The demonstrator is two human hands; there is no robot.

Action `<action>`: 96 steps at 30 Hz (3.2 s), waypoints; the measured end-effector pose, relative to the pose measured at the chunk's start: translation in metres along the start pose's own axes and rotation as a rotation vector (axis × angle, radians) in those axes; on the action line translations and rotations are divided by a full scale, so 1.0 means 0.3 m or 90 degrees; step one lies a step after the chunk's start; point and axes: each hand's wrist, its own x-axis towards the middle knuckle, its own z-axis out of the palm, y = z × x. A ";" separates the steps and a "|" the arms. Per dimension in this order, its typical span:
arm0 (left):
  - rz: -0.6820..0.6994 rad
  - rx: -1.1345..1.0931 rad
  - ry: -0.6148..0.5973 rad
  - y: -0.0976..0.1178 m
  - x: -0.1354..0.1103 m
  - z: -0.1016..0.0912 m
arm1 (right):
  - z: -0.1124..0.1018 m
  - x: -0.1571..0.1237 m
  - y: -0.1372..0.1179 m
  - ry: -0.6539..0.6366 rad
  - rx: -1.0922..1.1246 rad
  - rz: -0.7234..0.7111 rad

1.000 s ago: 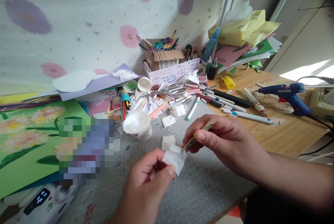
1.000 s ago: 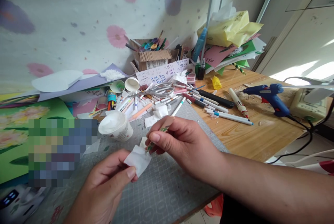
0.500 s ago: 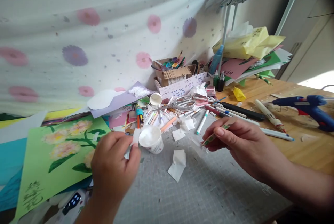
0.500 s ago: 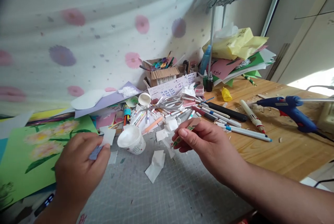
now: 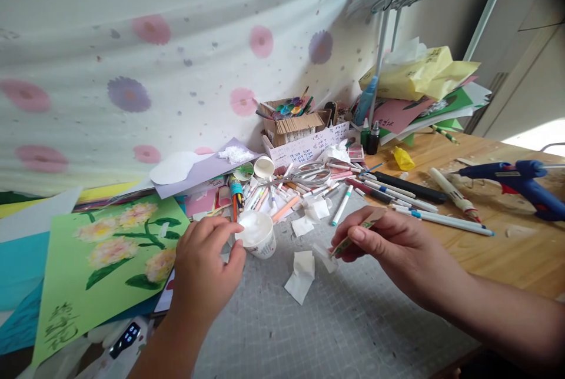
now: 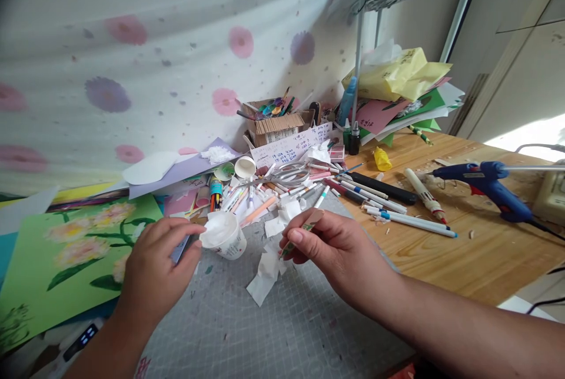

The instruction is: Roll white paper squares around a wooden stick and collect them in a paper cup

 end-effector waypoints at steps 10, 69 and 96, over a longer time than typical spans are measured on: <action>-0.220 -0.600 -0.233 0.260 -0.111 -0.010 | 0.054 -0.009 0.008 -0.042 0.067 -0.005; -0.459 -0.767 -0.314 0.266 -0.123 0.001 | 0.077 -0.040 -0.004 -0.096 0.060 0.036; -0.408 -0.704 -0.360 0.260 -0.120 -0.006 | 0.078 -0.044 0.008 -0.082 0.073 0.049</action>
